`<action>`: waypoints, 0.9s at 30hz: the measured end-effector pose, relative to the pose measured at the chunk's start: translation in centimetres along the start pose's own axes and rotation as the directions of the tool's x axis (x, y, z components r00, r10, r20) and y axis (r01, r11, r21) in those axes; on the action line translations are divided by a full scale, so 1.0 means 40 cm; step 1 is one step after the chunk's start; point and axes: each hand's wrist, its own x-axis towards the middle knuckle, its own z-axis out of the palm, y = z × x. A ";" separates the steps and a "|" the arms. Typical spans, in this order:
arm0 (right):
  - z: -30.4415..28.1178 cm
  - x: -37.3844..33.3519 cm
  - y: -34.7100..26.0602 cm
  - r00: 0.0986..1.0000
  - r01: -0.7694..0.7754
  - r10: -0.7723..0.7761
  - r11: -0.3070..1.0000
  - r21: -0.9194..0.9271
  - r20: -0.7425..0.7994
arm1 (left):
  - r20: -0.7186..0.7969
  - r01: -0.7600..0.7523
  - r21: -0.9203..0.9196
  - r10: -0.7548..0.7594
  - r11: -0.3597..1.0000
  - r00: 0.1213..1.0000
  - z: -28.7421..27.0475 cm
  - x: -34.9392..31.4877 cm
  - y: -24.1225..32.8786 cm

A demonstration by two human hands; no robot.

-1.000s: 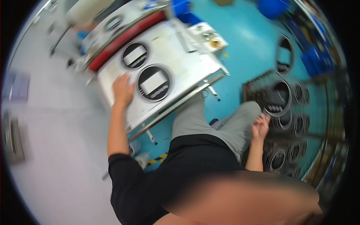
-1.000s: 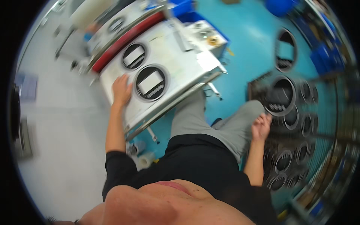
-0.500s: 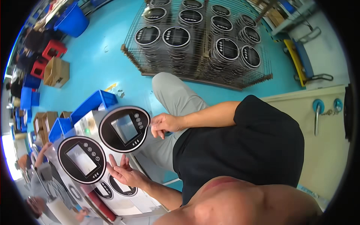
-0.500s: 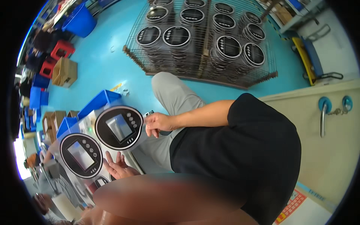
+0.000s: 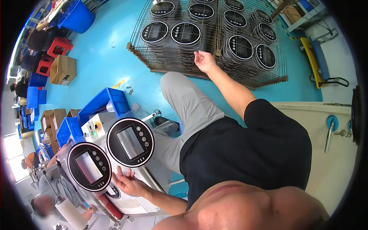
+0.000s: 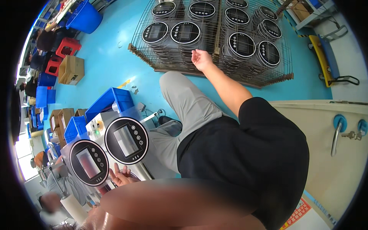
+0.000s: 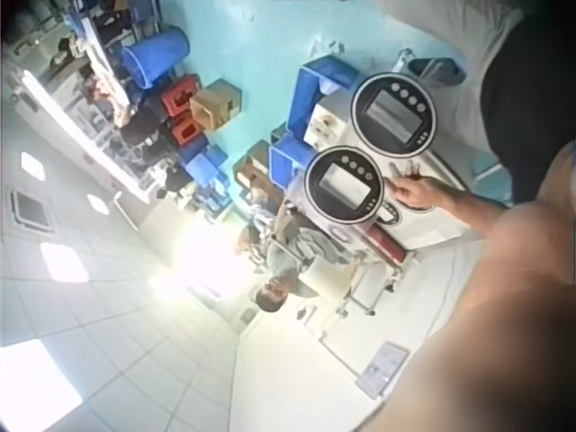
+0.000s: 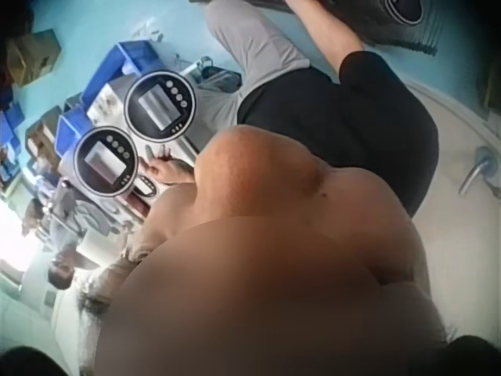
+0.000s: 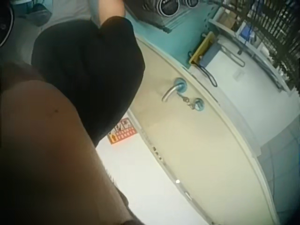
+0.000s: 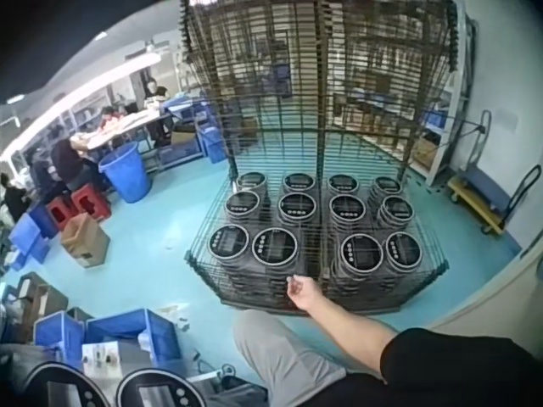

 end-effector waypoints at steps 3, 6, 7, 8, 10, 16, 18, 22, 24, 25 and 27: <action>0.029 -0.038 0.004 0.999 0.034 -0.033 0.999 -0.030 0.022 | -0.017 -0.020 -0.014 0.020 1.000 1.000 -0.021 0.000 -0.003; 0.080 -0.070 -0.030 0.994 0.096 -0.095 0.995 -0.018 0.058 | -0.051 -0.009 0.007 0.009 1.000 0.999 -0.040 0.007 -0.004; 0.093 -0.072 -0.057 0.983 0.138 -0.128 0.988 -0.073 0.134 | -0.063 0.001 0.003 -0.001 1.000 0.998 -0.034 0.006 0.003; 0.111 -0.080 -0.080 0.967 0.178 -0.149 0.976 -0.126 0.209 | -0.064 0.001 0.004 -0.001 1.000 0.998 -0.038 0.008 0.006; 0.190 -0.121 -0.142 0.927 0.261 -0.189 0.946 -0.194 0.325 | -0.095 -0.010 0.066 0.016 0.998 0.995 -0.049 0.008 0.005; 0.413 -0.146 -0.350 0.522 0.820 -0.412 0.484 -0.307 0.747 | -0.105 0.019 0.085 -0.010 0.996 0.994 -0.066 0.013 0.004; 0.359 -0.023 -0.330 0.712 0.695 -0.315 0.445 -0.565 0.628 | -0.124 -0.005 0.060 0.013 0.998 0.992 -0.071 0.004 0.004; 0.136 0.197 -0.315 0.935 0.339 -0.168 0.177 -0.924 0.311 | -0.141 0.057 0.173 -0.033 0.983 0.989 -0.084 0.000 -0.010; 0.076 0.257 -0.266 0.973 0.070 -0.226 0.064 -0.995 0.054 | -0.175 0.088 0.185 -0.055 0.979 0.983 -0.084 -0.015 -0.007; 0.060 0.268 -0.214 0.974 0.022 -0.223 0.229 -0.973 -0.031 | -0.249 0.143 0.259 -0.077 0.955 0.965 -0.117 -0.020 -0.010; 0.049 0.309 -0.164 0.999 -0.010 -0.031 0.511 -0.860 -0.030 | -0.267 0.177 0.316 -0.091 0.932 0.959 -0.138 -0.046 -0.002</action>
